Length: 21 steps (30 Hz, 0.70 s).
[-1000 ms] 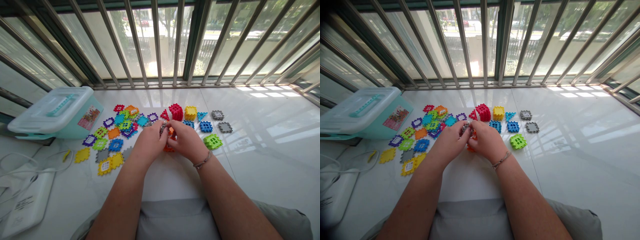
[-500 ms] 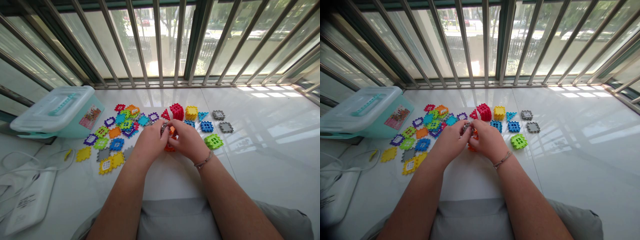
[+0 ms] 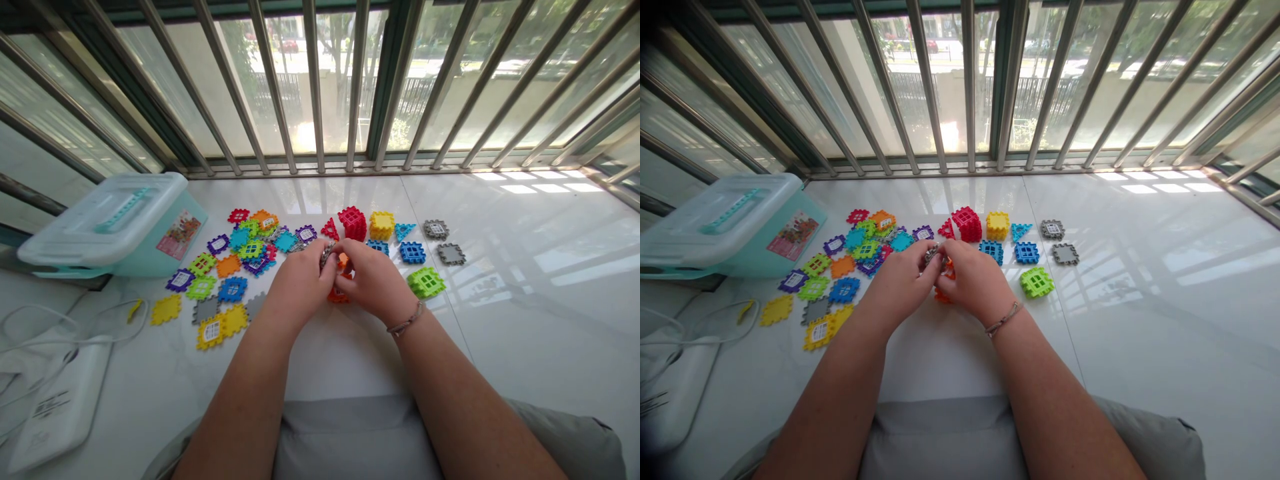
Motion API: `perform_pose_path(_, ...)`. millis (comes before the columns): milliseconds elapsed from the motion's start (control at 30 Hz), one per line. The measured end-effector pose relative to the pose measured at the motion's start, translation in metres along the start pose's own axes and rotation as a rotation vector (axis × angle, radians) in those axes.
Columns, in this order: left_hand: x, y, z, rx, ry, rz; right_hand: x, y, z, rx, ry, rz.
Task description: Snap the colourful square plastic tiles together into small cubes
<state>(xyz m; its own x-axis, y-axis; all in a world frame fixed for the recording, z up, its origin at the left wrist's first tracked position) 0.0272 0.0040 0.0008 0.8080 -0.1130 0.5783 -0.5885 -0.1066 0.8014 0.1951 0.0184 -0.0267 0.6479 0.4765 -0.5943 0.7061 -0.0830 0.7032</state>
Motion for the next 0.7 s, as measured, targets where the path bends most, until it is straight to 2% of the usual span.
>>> perform_pose_path(300, 0.0017, 0.0004, -0.0003, 0.000, -0.004, -0.037, -0.0037, 0.0015, -0.0011, -0.019, -0.016, 0.006)
perform_pose_path(700, 0.0074, 0.0044, 0.0037, -0.065, 0.001, -0.179, -0.0048, -0.0039, -0.0011, -0.078, -0.020, 0.037)
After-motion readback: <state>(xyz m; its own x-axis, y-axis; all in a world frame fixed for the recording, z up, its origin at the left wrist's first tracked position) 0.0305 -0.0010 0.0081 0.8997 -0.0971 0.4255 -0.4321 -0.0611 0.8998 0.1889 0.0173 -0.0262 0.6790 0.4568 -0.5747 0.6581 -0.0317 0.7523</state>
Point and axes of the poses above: each hand's wrist, its own z-axis away from the middle knuckle, its own y-axis out of the back of the hand, x = y × z, the point moved 1 cm from there along -z, towards the middle knuckle, and after that the axes turned 8 degrees about x, right-handed, at the moved point
